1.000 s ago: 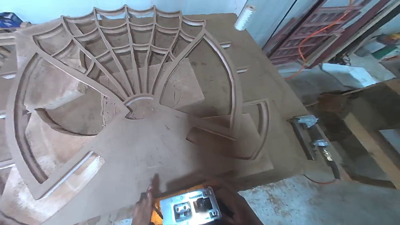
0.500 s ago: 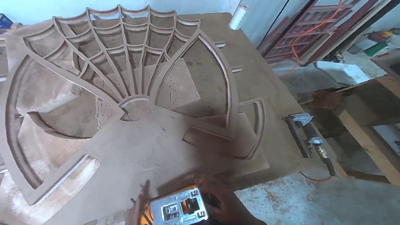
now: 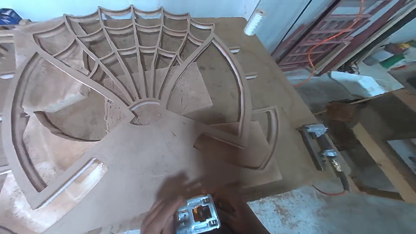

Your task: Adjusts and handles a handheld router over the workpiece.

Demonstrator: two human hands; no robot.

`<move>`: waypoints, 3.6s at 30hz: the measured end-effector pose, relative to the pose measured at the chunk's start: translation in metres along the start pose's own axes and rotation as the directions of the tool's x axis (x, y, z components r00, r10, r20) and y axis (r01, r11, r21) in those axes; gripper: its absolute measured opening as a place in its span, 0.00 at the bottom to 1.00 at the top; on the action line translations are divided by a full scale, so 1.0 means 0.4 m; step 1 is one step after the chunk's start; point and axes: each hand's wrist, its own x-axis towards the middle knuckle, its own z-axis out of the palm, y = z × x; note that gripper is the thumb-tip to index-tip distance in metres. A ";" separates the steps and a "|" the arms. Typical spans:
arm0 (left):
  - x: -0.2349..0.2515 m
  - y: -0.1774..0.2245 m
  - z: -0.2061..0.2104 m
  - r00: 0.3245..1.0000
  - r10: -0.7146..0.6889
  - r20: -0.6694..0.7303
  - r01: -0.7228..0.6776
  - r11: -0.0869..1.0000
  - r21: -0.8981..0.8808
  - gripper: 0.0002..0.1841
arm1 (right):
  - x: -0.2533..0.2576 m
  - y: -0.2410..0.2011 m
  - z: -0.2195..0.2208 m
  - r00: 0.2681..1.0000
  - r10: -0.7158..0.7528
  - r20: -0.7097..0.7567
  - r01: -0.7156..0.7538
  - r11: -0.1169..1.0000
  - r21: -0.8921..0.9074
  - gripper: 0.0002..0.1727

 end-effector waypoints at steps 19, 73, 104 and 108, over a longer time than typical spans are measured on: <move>0.002 -0.024 0.036 0.999 -0.024 0.030 0.027 0.997 -0.077 0.19 | 0.028 -0.006 0.018 0.979 -0.016 -0.206 -0.024 0.982 -0.188 0.11; 0.020 0.007 0.033 0.992 -0.065 -0.107 0.078 0.989 0.123 0.17 | 0.066 -0.023 -0.043 0.979 0.056 0.194 -0.012 0.974 -0.225 0.14; 0.056 0.063 -0.013 0.983 -0.156 0.097 0.181 0.910 -0.373 0.13 | 0.015 -0.062 -0.003 0.954 0.298 0.031 -0.288 0.940 -0.184 0.22; 0.062 0.093 -0.023 0.952 -0.278 0.128 0.306 0.885 -0.352 0.09 | 0.017 -0.054 -0.004 0.951 0.307 0.033 -0.295 0.936 -0.190 0.22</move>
